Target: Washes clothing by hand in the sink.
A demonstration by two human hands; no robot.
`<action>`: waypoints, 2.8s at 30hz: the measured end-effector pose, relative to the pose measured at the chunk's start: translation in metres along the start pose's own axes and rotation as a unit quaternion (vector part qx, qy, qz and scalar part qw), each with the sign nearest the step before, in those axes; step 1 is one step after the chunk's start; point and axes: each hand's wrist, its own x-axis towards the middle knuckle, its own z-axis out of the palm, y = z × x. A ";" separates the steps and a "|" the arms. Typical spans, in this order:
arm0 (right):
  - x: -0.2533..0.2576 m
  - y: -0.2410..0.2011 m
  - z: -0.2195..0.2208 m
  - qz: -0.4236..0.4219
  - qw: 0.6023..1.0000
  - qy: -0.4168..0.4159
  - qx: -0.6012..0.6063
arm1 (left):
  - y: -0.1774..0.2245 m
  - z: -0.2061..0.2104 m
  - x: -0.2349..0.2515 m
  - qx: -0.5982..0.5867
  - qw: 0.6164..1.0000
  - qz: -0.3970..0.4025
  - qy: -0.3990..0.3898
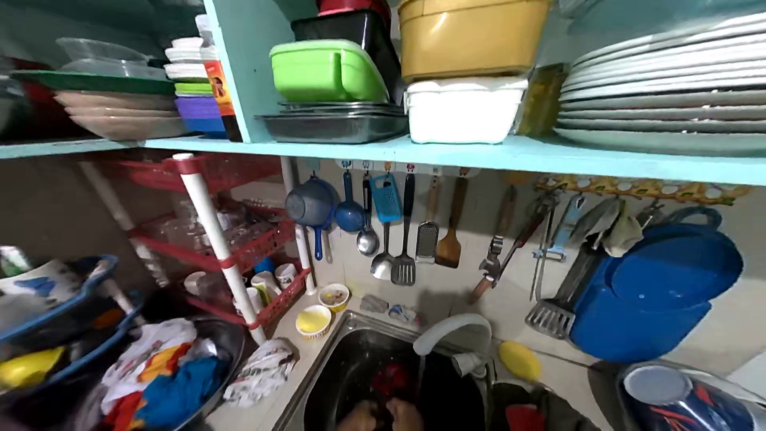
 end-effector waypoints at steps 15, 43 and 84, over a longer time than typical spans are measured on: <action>-0.035 -0.005 -0.098 -0.081 0.995 0.044 0.024 | 0.062 -0.078 -0.057 -0.022 0.966 0.129 0.224; -0.044 -0.043 -0.061 -0.072 0.941 0.183 0.277 | 0.088 -0.044 -0.077 -0.425 0.867 0.175 0.193; -0.101 -0.082 -0.214 -0.259 0.792 0.539 0.124 | 0.098 -0.204 -0.171 -0.291 0.726 0.363 0.507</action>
